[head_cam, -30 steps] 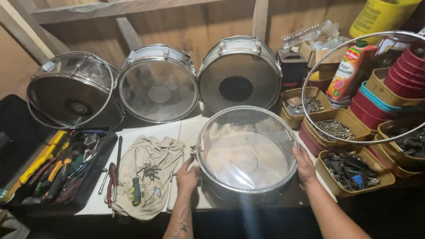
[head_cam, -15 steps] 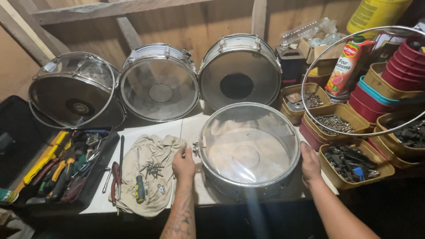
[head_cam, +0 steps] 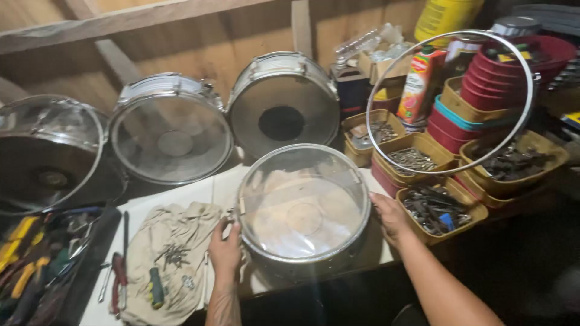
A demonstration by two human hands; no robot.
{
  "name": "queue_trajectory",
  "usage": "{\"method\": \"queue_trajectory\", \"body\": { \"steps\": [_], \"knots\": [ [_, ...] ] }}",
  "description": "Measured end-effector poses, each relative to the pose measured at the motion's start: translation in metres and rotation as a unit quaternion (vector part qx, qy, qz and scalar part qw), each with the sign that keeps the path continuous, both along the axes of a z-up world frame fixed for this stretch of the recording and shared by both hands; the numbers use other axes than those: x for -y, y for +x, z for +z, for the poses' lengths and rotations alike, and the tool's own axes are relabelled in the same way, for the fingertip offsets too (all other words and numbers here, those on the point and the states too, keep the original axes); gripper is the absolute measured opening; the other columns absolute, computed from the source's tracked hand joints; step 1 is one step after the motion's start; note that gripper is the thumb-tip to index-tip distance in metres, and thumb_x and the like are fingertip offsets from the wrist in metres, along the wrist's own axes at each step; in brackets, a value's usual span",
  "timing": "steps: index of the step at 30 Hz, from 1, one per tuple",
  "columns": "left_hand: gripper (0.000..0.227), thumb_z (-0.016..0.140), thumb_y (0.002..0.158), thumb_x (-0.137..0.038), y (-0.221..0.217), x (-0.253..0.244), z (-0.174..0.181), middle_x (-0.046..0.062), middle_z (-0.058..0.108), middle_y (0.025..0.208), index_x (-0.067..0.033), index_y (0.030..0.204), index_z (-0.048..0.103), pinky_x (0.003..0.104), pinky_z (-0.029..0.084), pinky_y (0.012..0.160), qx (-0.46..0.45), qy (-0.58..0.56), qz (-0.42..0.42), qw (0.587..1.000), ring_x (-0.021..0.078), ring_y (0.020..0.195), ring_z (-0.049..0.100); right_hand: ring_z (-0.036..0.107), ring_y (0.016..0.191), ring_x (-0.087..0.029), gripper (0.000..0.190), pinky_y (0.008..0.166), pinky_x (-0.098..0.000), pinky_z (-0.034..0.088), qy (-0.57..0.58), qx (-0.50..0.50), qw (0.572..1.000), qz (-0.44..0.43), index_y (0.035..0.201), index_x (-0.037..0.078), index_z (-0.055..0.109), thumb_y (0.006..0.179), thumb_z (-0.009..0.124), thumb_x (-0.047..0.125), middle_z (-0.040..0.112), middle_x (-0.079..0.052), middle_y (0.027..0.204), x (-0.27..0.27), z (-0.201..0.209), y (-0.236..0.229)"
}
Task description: The person uses a screwdriver to tighten the tension rods on a snare drum placed on a workbench. They then lift the drum, rotate it, and tap the drumhead to check the sound.
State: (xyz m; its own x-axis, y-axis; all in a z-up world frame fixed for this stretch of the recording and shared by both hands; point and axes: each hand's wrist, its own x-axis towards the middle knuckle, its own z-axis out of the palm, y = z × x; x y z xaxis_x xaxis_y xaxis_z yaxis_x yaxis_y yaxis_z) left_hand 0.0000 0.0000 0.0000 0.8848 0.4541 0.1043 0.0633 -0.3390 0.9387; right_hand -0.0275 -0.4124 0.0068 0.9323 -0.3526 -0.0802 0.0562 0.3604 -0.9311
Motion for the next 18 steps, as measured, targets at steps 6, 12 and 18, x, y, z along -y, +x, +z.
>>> {"method": "queue_trajectory", "body": {
  "steps": [6, 12, 18],
  "knots": [
    [0.055, 0.065, 0.090, -0.039, -0.007, 0.008, 0.000, 0.009, 0.067, 0.136, -0.0111, 0.137, 0.062, 0.035, 0.040, 0.111, -0.009, -0.015, 0.007, 1.000, 0.0231, 0.130, 0.059, 0.063, 0.123, -0.018, 0.045, 0.114, -0.0340, 0.042, -0.022, -0.033, 0.998, -0.040, 0.122, 0.001, 0.071, 0.088, 0.069, 0.030, 0.072, -0.011, 0.129, 0.001, -0.007, 0.020],
    [0.046, 0.053, 0.099, -0.048, -0.027, 0.035, 0.022, 0.012, 0.072, 0.127, -0.0187, 0.130, 0.069, 0.048, 0.046, 0.104, -0.109, -0.006, 0.072, 0.991, 0.0339, 0.121, 0.063, 0.062, 0.126, -0.020, 0.054, 0.114, -0.0343, 0.042, 0.006, -0.095, 0.995, -0.009, 0.128, 0.004, 0.069, 0.087, 0.066, 0.039, 0.071, -0.010, 0.133, -0.013, 0.036, 0.003],
    [0.050, 0.049, 0.098, -0.056, -0.022, 0.035, 0.014, 0.011, 0.071, 0.129, -0.0267, 0.134, 0.070, 0.048, 0.046, 0.103, -0.117, 0.044, 0.100, 0.987, 0.0380, 0.122, 0.061, 0.066, 0.120, -0.022, 0.055, 0.108, -0.0327, 0.048, -0.004, -0.091, 0.995, -0.036, 0.126, -0.003, 0.071, 0.092, 0.060, 0.039, 0.073, -0.015, 0.127, -0.020, 0.033, 0.007]
  ]
}}
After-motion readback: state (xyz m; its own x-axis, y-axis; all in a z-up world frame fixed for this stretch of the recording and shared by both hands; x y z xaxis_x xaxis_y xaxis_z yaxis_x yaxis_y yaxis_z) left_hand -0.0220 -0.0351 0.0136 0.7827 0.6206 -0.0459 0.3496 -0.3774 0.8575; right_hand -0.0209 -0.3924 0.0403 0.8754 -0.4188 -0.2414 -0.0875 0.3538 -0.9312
